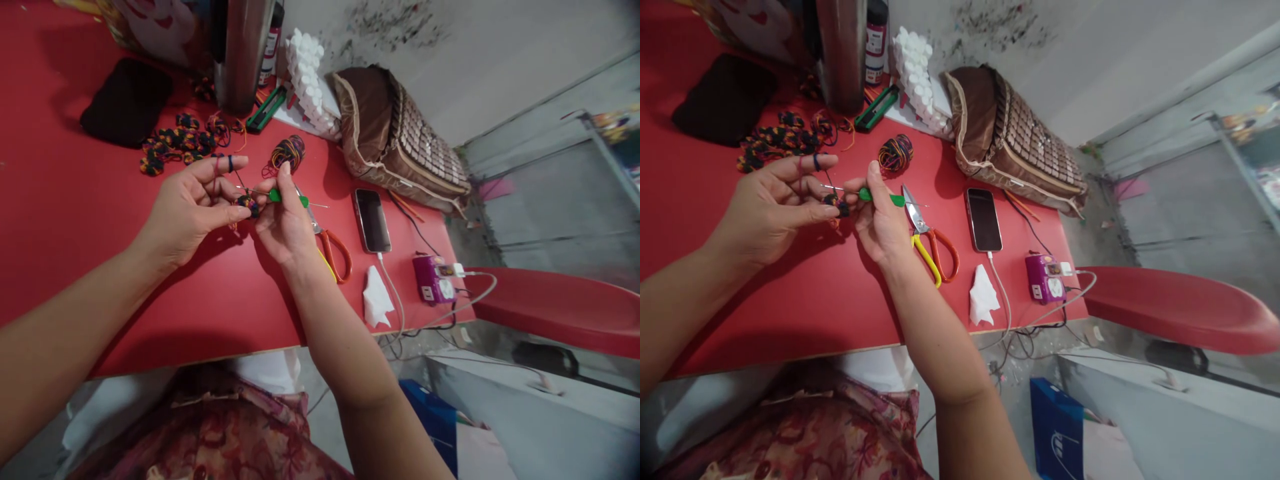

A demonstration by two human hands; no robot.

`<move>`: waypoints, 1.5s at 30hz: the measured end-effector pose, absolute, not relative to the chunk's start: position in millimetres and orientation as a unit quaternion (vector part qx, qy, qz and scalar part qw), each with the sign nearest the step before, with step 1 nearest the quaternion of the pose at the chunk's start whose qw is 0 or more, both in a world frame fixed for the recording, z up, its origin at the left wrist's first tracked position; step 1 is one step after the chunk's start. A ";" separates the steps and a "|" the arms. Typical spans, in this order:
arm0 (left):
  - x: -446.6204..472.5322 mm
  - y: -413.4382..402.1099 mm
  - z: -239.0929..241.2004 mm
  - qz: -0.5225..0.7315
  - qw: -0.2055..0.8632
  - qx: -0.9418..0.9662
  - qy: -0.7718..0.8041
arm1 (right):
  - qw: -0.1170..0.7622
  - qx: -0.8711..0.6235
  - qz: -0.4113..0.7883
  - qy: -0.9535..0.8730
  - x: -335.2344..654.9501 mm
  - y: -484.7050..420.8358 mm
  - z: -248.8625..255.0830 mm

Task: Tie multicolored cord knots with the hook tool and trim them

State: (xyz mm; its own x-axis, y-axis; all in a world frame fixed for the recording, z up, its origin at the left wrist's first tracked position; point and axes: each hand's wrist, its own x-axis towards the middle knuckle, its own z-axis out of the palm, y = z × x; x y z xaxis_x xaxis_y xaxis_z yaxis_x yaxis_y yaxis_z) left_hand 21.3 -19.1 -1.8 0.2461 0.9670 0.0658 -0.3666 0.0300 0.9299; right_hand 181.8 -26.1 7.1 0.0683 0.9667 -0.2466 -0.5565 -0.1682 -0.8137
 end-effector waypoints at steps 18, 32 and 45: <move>22.4 -25.7 5.5 0.528 0.630 0.467 0.327 | 0.601 -0.437 0.611 -0.273 182.4 -33.1 13.0; 26.7 -22.8 3.8 0.528 0.636 0.437 0.354 | 0.621 -0.423 0.611 -0.248 184.2 -29.0 8.5; 30.6 -25.8 9.5 0.531 0.664 0.388 0.356 | 0.612 -0.402 0.635 -0.246 188.0 -29.1 9.2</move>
State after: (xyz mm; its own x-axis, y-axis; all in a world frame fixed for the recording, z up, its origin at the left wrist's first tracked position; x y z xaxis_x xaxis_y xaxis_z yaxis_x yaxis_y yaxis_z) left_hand 30.6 -25.8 9.5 0.1828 0.9813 -0.0609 -0.4299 0.1355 0.8927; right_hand 188.0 -29.1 9.2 0.0727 0.9752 -0.2092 -0.5791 -0.1295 -0.8049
